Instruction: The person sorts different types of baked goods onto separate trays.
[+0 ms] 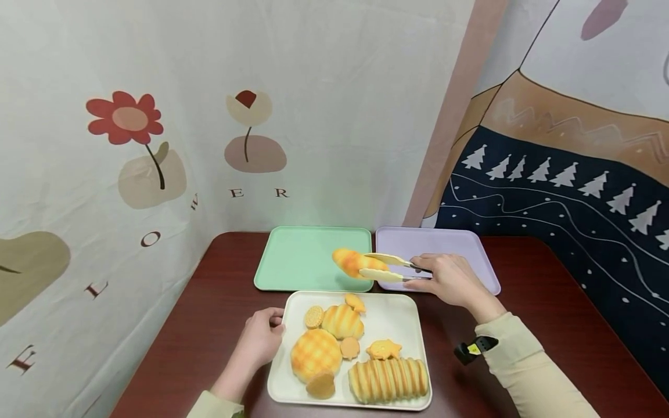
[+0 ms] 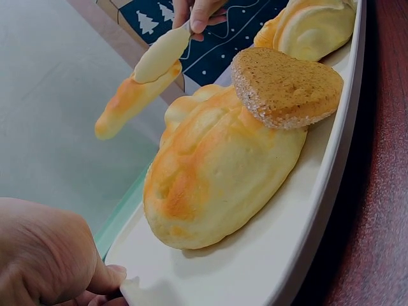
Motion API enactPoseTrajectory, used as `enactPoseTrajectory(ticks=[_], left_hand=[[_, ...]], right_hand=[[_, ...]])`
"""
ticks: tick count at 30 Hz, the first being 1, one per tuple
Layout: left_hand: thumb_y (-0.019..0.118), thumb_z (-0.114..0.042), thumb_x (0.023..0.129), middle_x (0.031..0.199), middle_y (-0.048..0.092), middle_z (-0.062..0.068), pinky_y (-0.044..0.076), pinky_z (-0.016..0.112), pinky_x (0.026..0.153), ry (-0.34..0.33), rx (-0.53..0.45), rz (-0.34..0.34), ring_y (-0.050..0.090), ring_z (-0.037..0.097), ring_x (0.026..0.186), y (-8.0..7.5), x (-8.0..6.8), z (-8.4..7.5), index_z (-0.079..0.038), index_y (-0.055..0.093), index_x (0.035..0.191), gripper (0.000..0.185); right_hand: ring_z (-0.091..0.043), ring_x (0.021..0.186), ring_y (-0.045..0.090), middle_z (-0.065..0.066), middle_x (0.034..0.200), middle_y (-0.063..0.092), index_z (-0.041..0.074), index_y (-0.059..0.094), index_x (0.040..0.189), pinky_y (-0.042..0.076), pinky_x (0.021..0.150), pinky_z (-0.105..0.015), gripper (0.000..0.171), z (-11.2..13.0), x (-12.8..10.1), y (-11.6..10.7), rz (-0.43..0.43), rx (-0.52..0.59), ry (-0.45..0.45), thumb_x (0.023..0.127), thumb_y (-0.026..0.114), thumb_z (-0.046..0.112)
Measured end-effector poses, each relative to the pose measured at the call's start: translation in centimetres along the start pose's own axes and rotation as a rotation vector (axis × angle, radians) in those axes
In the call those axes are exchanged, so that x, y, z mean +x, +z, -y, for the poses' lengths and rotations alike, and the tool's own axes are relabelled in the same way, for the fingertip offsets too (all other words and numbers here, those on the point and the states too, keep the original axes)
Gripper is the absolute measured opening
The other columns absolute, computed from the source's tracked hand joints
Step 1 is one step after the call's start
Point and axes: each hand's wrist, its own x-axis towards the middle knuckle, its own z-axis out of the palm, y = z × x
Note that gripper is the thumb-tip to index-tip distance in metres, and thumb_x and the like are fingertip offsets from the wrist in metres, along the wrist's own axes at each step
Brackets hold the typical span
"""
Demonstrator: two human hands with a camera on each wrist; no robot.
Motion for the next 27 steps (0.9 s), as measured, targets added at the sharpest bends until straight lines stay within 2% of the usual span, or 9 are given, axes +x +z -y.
enactPoseTrajectory(ticks=[12,27], left_hand=[[0.067,-0.002,0.098,0.101,0.068,0.002,0.054,0.047,0.084,-0.011,-0.005,0.007,0.065,0.025,0.097,-0.1,0.0,-0.3,-0.003,0.073,0.127,0.029],[0.068,-0.001,0.097,0.099,0.069,0.001,0.055,0.047,0.083,-0.008,0.004,-0.001,0.065,0.025,0.095,-0.1,-0.1,-0.3,-0.003,0.074,0.126,0.029]], right_hand=[[-0.033,0.117,0.070,-0.013,0.129,0.073,0.007,0.074,0.133,0.055,0.096,-0.057,0.064,0.4,1.1,0.9,0.028,-0.003,0.006,0.091,0.081,0.053],[-0.033,0.108,0.072,-0.012,0.126,0.074,0.007,0.076,0.130,0.057,0.087,-0.056,0.059,0.3,2.1,2.3,0.020,0.006,-0.036,0.090,0.082,0.050]])
